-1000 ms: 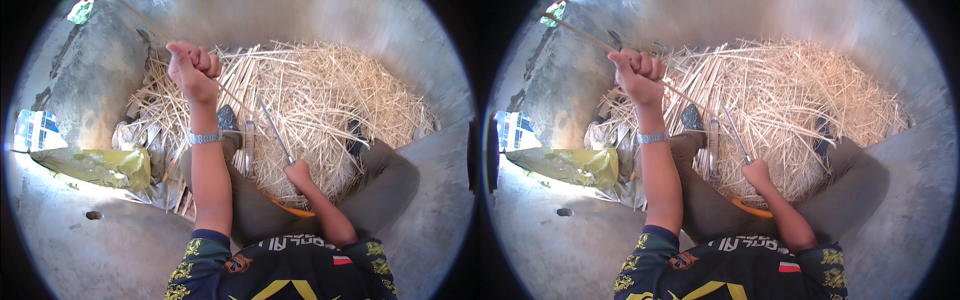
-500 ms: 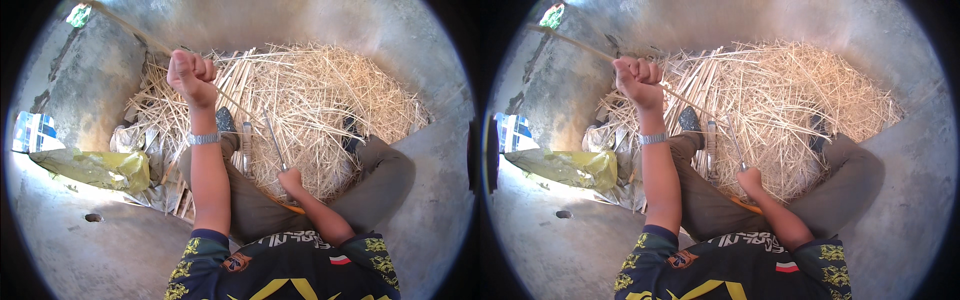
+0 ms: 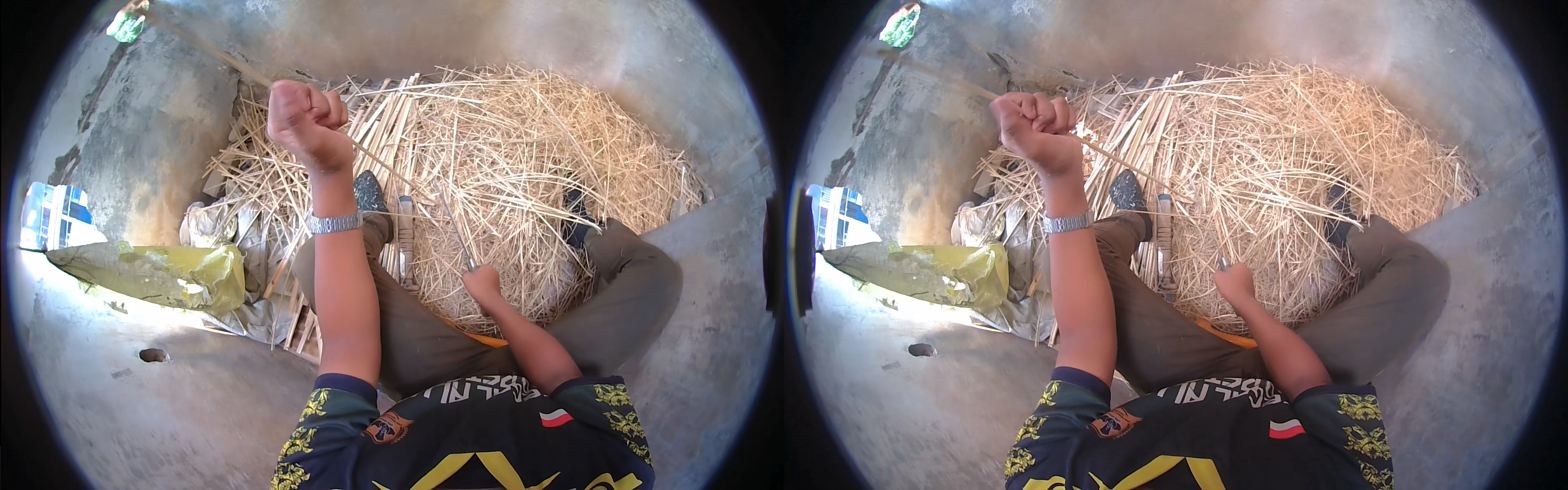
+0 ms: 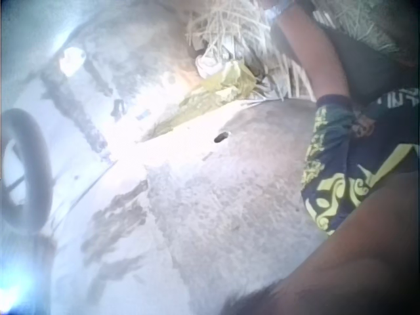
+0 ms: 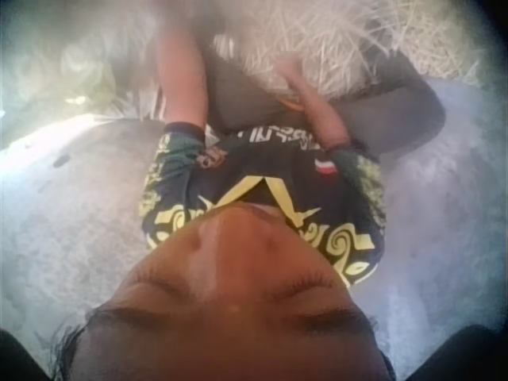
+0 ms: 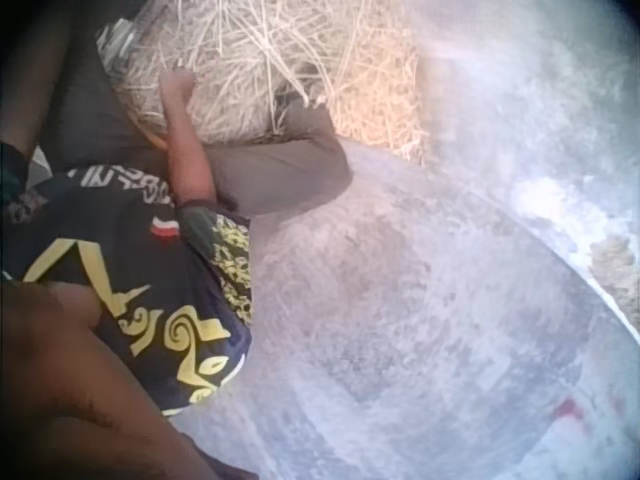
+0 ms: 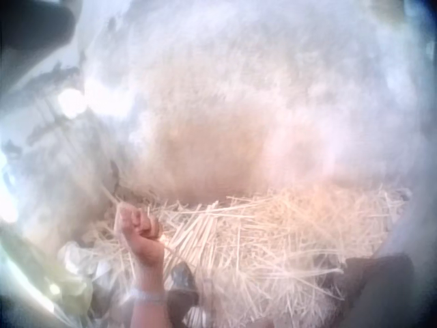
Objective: The person sits on the floor and uses a knife to split long bamboo strips into thinner pieces. They hold the bamboo with one hand and use the knife to shave and split the material, dropping the processed pieces onto a pile.
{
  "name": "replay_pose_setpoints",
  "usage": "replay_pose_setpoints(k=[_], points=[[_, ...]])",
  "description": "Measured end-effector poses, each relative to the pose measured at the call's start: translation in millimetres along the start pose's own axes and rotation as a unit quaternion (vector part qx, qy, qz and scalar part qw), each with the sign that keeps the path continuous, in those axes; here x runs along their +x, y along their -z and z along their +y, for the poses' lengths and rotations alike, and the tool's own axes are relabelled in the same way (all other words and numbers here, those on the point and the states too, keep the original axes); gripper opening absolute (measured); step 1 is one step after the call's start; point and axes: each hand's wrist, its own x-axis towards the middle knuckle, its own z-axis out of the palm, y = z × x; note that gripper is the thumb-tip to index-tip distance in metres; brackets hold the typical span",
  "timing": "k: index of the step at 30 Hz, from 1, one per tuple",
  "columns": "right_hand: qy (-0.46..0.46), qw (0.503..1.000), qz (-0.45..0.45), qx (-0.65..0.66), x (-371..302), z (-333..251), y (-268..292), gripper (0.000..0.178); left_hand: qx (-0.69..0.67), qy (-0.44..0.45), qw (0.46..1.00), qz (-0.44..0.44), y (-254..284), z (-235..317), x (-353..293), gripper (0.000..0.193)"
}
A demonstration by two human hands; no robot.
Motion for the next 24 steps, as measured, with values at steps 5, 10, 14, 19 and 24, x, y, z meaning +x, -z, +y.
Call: replay_pose_setpoints(k=[5, 10, 14, 19, 24], points=[[0.139, 0.983, 0.058, 0.107, -1, -42, 18, 0.027, 0.081, 0.011, 0.996, -0.021, 4, -2, 1, 0.05], [0.097, 0.995, -0.014, 0.026, 7, -8, 6, 0.026, 0.111, 0.009, 0.993, -0.032, 0, -2, -2, 0.058], [-0.044, 0.997, -0.014, -0.054, 28, 41, -2, 0.027, 0.115, 0.004, 0.993, -0.021, 2, -6, -1, 0.067], [0.08, 0.996, -0.02, -0.027, 11, -11, 3, 0.028, 0.037, 0.049, 0.998, -0.007, 3, 5, 1, 0.073], [0.113, 0.992, -0.049, -0.03, -9, -36, 8, 0.026, 0.026, -0.013, 0.998, -0.062, -11, 44, -2, 0.069]])
